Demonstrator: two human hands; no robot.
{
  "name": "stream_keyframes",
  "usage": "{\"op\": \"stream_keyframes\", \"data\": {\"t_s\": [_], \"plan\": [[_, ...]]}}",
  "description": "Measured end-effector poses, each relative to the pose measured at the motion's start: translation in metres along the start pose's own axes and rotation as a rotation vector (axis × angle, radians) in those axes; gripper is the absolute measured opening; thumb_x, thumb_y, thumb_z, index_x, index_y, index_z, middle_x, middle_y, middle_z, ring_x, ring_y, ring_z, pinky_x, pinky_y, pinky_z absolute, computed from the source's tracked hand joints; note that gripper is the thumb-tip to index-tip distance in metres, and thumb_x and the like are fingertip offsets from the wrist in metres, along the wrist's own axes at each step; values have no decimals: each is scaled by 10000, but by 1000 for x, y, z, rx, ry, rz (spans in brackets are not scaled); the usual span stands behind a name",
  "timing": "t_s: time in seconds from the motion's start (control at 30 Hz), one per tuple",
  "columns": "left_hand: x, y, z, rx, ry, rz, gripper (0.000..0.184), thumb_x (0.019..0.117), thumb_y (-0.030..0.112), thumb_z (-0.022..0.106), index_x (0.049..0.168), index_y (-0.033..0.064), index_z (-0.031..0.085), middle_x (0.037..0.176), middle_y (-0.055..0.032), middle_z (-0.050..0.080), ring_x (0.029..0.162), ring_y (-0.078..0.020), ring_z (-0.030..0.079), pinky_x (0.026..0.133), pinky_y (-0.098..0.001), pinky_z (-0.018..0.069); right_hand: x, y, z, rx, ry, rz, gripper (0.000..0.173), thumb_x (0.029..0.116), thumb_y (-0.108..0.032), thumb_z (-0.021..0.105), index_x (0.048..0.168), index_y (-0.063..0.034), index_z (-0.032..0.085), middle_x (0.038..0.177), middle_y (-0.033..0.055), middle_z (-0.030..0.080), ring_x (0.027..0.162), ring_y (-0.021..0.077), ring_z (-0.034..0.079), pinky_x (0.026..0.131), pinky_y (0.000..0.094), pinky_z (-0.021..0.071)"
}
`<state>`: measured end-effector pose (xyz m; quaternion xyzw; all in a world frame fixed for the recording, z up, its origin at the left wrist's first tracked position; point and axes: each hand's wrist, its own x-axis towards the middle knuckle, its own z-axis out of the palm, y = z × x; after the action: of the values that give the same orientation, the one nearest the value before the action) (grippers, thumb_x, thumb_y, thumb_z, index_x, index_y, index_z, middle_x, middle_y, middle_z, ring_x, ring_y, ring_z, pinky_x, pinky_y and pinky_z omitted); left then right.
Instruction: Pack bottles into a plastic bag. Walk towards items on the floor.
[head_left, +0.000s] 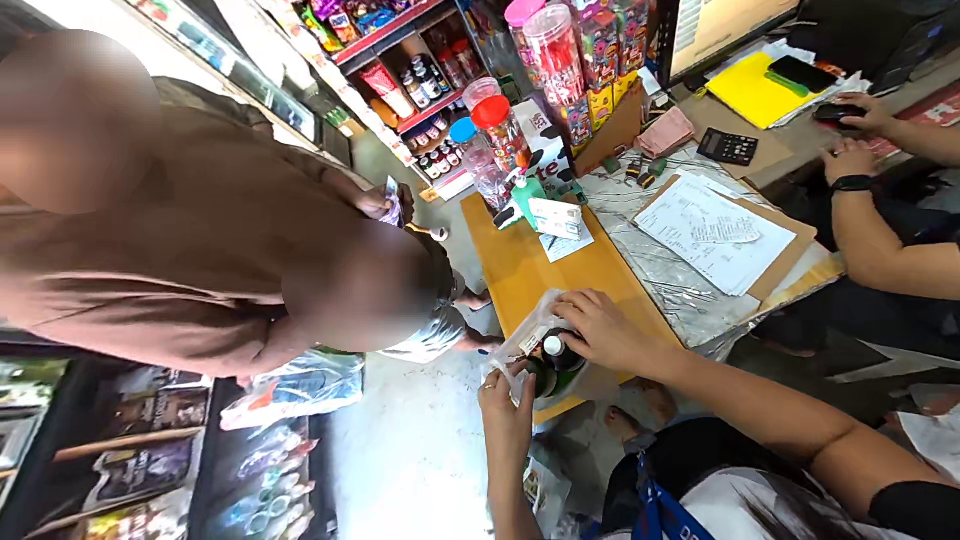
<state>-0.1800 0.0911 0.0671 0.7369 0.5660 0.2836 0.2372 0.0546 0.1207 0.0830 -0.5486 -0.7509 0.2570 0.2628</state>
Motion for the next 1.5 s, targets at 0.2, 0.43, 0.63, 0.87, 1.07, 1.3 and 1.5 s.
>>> {"op": "stream_keyframes", "data": {"t_s": [0.2,0.43,0.63,0.87,1.07,1.3,1.5], "plan": [[-4,-13,57,121,82,11,191,931,22,651,1086,-19,754,1344,-295,599,1269,-513,534,1066,-644,407,-4,0,36,-182,-246,41,508,1021,-221,611,1436,55,516,1491,279,500,1488,472,323,1232,673,87],[-5,-22,70,248,160,66,246,928,13,626,1141,15,749,1328,-278,618,1256,-511,555,1045,-643,440,-10,6,56,-247,-173,27,606,1003,-231,620,1552,-60,425,1506,260,496,1495,494,296,1217,711,59],[-7,-23,70,276,162,74,309,922,-9,615,1196,50,746,1351,-291,604,1254,-528,553,1017,-648,461,-9,1,55,-258,-202,39,596,999,-218,626,1563,-164,439,1509,273,484,1487,531,277,1193,745,50],[-9,-21,68,333,148,57,300,918,12,626,1191,54,745,1362,-242,615,1262,-491,562,985,-641,478,-2,-2,53,-253,-228,52,543,997,-227,642,1512,-134,498,1455,249,545,1482,520,296,1195,743,29],[-12,-19,68,377,166,58,297,903,21,654,1180,62,752,1353,-225,628,1244,-485,578,939,-643,493,-1,1,59,-237,-164,11,458,1018,-287,619,1428,-89,578,1394,232,603,1447,522,361,1186,756,42],[-11,-16,66,412,134,22,328,916,22,639,1222,82,741,1373,-222,616,1256,-480,568,936,-651,478,0,2,66,-277,-140,-10,478,1053,-339,550,1421,-34,559,1395,215,607,1385,492,460,1172,770,38],[-6,-23,64,395,119,55,348,925,16,609,1242,88,733,1357,-219,627,1234,-477,581,906,-650,486,0,-1,71,-302,-98,11,459,1075,-329,506,1394,-7,572,1398,222,605,1366,498,482,1160,786,66]]}}
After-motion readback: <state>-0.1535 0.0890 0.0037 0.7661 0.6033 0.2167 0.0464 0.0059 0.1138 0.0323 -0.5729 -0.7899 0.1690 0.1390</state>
